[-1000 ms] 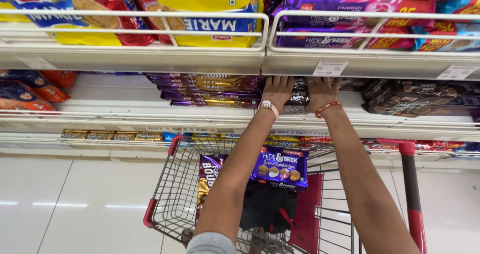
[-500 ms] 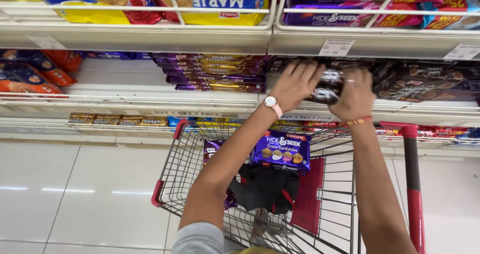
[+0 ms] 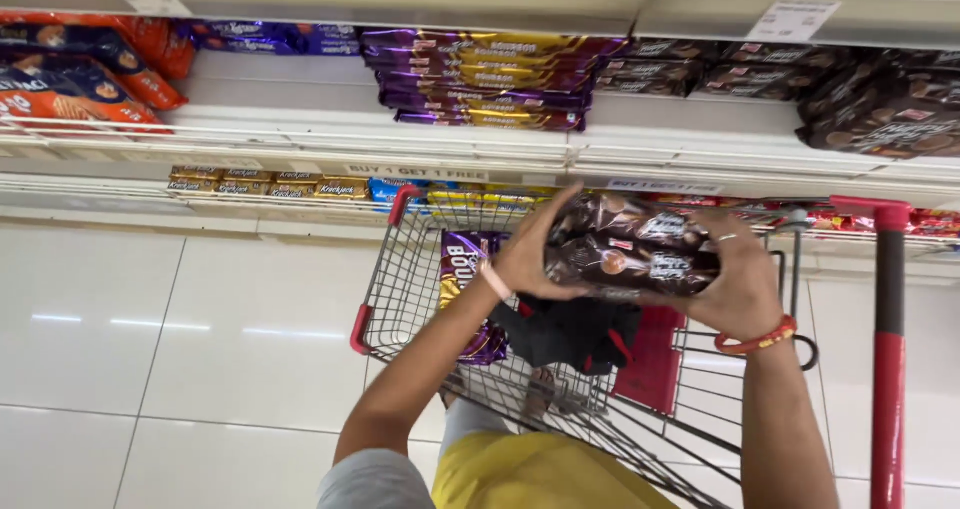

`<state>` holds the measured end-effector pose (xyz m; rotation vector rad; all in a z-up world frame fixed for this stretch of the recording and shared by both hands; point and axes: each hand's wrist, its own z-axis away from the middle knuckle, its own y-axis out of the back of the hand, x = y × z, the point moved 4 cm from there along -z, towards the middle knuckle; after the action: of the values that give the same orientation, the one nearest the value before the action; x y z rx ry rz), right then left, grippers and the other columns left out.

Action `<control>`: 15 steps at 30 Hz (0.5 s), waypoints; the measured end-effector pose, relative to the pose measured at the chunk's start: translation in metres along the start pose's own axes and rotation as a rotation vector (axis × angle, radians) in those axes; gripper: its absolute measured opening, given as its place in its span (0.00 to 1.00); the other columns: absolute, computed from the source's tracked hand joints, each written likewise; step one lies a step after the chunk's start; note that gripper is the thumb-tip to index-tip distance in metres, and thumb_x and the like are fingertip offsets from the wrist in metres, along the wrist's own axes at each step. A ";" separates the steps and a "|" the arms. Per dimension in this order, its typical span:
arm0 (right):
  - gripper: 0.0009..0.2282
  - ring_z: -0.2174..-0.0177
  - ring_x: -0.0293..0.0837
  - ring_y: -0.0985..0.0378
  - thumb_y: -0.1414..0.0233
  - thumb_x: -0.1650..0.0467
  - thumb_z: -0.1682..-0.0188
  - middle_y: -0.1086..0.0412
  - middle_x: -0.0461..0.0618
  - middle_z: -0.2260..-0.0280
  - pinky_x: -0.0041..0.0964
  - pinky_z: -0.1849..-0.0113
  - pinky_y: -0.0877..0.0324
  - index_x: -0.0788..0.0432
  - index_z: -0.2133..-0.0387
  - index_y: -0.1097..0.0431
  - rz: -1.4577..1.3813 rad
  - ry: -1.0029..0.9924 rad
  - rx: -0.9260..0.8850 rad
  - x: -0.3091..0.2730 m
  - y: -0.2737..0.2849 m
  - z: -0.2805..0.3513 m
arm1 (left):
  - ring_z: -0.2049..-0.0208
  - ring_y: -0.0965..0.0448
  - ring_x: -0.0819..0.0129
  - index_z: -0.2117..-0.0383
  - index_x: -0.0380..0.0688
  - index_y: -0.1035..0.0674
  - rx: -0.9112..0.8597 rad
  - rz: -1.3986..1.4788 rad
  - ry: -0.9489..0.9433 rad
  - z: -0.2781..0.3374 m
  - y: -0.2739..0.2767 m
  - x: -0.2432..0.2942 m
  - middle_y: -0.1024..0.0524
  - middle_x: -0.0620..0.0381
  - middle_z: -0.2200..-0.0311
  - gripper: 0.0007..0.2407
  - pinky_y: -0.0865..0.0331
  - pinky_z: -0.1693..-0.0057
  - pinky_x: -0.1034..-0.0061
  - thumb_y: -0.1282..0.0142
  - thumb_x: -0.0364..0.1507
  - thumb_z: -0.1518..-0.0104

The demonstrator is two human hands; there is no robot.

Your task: Selecting various biscuit packets from grocery store shelves and placing them into a shopping cart.

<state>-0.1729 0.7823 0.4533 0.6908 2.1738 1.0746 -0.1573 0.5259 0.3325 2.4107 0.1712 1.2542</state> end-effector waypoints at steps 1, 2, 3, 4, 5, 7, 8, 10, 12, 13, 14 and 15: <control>0.40 0.52 0.62 0.25 0.26 0.67 0.81 0.29 0.66 0.51 0.51 0.49 0.29 0.67 0.49 0.31 -0.004 0.000 -0.010 -0.005 -0.010 0.002 | 0.28 0.39 0.40 0.26 0.35 0.56 0.003 0.003 0.009 0.021 -0.003 -0.006 0.47 0.31 0.28 0.60 0.45 0.23 0.55 0.26 0.51 0.62; 0.40 0.52 0.57 0.24 0.28 0.68 0.82 0.29 0.62 0.51 0.47 0.50 0.28 0.66 0.49 0.31 -0.203 -0.146 -0.120 -0.004 -0.025 0.005 | 0.31 0.36 0.39 0.29 0.35 0.50 0.076 -0.023 0.081 0.042 -0.003 -0.014 0.42 0.32 0.31 0.58 0.43 0.26 0.56 0.23 0.45 0.67; 0.40 0.53 0.52 0.23 0.29 0.69 0.83 0.28 0.59 0.51 0.44 0.50 0.28 0.66 0.49 0.31 -0.402 -0.293 -0.231 -0.005 -0.041 0.009 | 0.34 0.34 0.39 0.31 0.34 0.44 0.148 -0.050 0.153 0.064 -0.003 -0.023 0.36 0.33 0.35 0.56 0.41 0.29 0.56 0.20 0.40 0.71; 0.40 0.53 0.52 0.23 0.29 0.69 0.83 0.28 0.59 0.51 0.44 0.50 0.28 0.66 0.49 0.31 -0.405 -0.295 -0.242 -0.009 -0.057 0.014 | 0.34 0.34 0.39 0.31 0.34 0.44 0.150 -0.047 0.164 0.083 -0.003 -0.025 0.36 0.33 0.35 0.56 0.41 0.29 0.56 0.20 0.40 0.71; 0.38 0.52 0.51 0.23 0.27 0.70 0.82 0.28 0.59 0.51 0.44 0.50 0.28 0.65 0.50 0.30 -0.408 -0.256 -0.210 -0.013 -0.072 0.016 | 0.38 0.30 0.46 0.32 0.35 0.42 0.207 0.332 0.270 0.100 -0.003 -0.033 0.32 0.38 0.39 0.53 0.37 0.31 0.59 0.22 0.37 0.70; 0.37 0.52 0.50 0.23 0.25 0.70 0.81 0.27 0.59 0.52 0.43 0.49 0.28 0.64 0.52 0.29 -0.411 -0.222 -0.183 -0.025 -0.106 0.030 | 0.41 0.26 0.52 0.32 0.36 0.41 0.261 0.717 0.379 0.132 -0.004 -0.043 0.27 0.43 0.44 0.50 0.34 0.33 0.63 0.23 0.33 0.69; 0.39 0.50 0.48 0.23 0.27 0.70 0.74 0.27 0.58 0.50 0.42 0.48 0.27 0.64 0.44 0.36 -0.592 -0.424 -0.148 -0.026 -0.127 0.044 | 0.44 0.24 0.56 0.36 0.35 0.36 0.333 0.781 0.436 0.149 -0.003 -0.049 0.25 0.47 0.46 0.45 0.31 0.35 0.64 0.24 0.30 0.68; 0.42 0.49 0.46 0.23 0.29 0.70 0.66 0.27 0.57 0.49 0.41 0.47 0.27 0.64 0.37 0.43 -0.772 -0.638 -0.114 -0.033 -0.165 0.072 | 0.46 0.22 0.60 0.39 0.33 0.32 0.403 0.847 0.503 0.178 -0.002 -0.057 0.23 0.50 0.49 0.41 0.29 0.37 0.65 0.25 0.27 0.67; 0.56 0.42 0.44 0.35 0.29 0.74 0.69 0.42 0.56 0.39 0.41 0.44 0.35 0.63 0.31 0.68 -1.099 -0.447 -0.139 -0.050 -0.196 0.089 | 0.52 0.21 0.60 0.42 0.34 0.32 0.536 1.089 0.704 0.204 -0.005 -0.069 0.23 0.50 0.53 0.38 0.27 0.43 0.64 0.28 0.24 0.68; 0.56 0.42 0.44 0.35 0.29 0.74 0.69 0.42 0.56 0.39 0.41 0.44 0.35 0.63 0.31 0.68 -1.096 -0.459 -0.141 -0.049 -0.209 0.103 | 0.52 0.21 0.60 0.42 0.34 0.32 0.533 1.095 0.713 0.215 -0.007 -0.079 0.23 0.50 0.53 0.38 0.27 0.43 0.64 0.28 0.24 0.68; 0.56 0.43 0.45 0.34 0.29 0.75 0.70 0.41 0.56 0.40 0.41 0.45 0.34 0.62 0.31 0.66 -1.117 -0.518 -0.220 -0.048 -0.225 0.118 | 0.52 0.20 0.59 0.42 0.34 0.31 0.488 1.092 0.802 0.228 -0.012 -0.090 0.22 0.49 0.53 0.38 0.26 0.43 0.65 0.29 0.24 0.68; 0.55 0.44 0.45 0.34 0.29 0.75 0.71 0.39 0.57 0.41 0.42 0.46 0.33 0.61 0.31 0.64 -1.139 -0.577 -0.296 -0.049 -0.241 0.134 | 0.51 0.18 0.58 0.43 0.34 0.30 0.438 1.086 0.890 0.241 -0.016 -0.101 0.21 0.48 0.54 0.37 0.25 0.42 0.66 0.29 0.24 0.68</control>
<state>-0.0880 0.6886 0.2040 -0.3572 1.4432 0.4505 -0.0212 0.4371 0.1277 2.0305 -0.7982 2.9666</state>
